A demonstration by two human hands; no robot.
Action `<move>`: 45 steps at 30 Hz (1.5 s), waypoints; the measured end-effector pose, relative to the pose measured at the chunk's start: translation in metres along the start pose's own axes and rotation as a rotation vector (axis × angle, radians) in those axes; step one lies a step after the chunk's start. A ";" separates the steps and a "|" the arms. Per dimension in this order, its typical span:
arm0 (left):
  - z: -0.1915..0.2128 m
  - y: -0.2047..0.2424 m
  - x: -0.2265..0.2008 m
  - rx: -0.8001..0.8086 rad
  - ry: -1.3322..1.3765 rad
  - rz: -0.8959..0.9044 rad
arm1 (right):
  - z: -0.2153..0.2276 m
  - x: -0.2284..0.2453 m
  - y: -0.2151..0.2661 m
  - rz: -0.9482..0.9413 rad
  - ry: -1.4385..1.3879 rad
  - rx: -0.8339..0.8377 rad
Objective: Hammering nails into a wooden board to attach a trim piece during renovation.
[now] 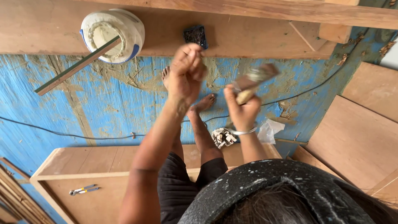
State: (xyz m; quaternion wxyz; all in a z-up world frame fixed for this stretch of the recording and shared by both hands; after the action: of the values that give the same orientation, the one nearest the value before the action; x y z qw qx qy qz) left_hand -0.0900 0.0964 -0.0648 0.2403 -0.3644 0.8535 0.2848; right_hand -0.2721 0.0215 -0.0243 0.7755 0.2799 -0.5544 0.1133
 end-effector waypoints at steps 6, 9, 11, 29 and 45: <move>0.019 0.035 0.042 -0.119 0.341 0.328 | -0.042 0.010 0.004 0.051 0.188 0.080; 0.020 0.043 0.049 -0.184 0.357 0.330 | -0.052 0.005 0.005 -0.010 0.251 0.006; 0.027 0.047 0.053 -0.175 0.372 0.256 | -0.055 0.012 0.005 -0.024 0.243 -0.014; 0.009 0.035 -0.062 0.821 -1.119 -0.404 | -0.040 -0.006 0.013 -0.518 -0.183 0.280; -0.016 0.009 -0.122 1.036 -1.482 -0.448 | -0.042 0.030 -0.002 -0.564 -0.312 0.362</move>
State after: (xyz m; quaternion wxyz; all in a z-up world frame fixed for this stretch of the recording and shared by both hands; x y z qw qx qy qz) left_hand -0.0250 0.1500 0.0252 0.9058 -0.0929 0.4127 -0.0248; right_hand -0.2270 0.0391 -0.0065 0.6201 0.5685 -0.5381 -0.0528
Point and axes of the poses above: each hand's wrist, its own y-axis away from the middle knuckle, its own z-axis out of the back of the hand, x = y × z, the point moved 2 cm from there along -y, towards the middle knuckle, and after that the axes turned 7 degrees about -z, right-handed, at the moved point
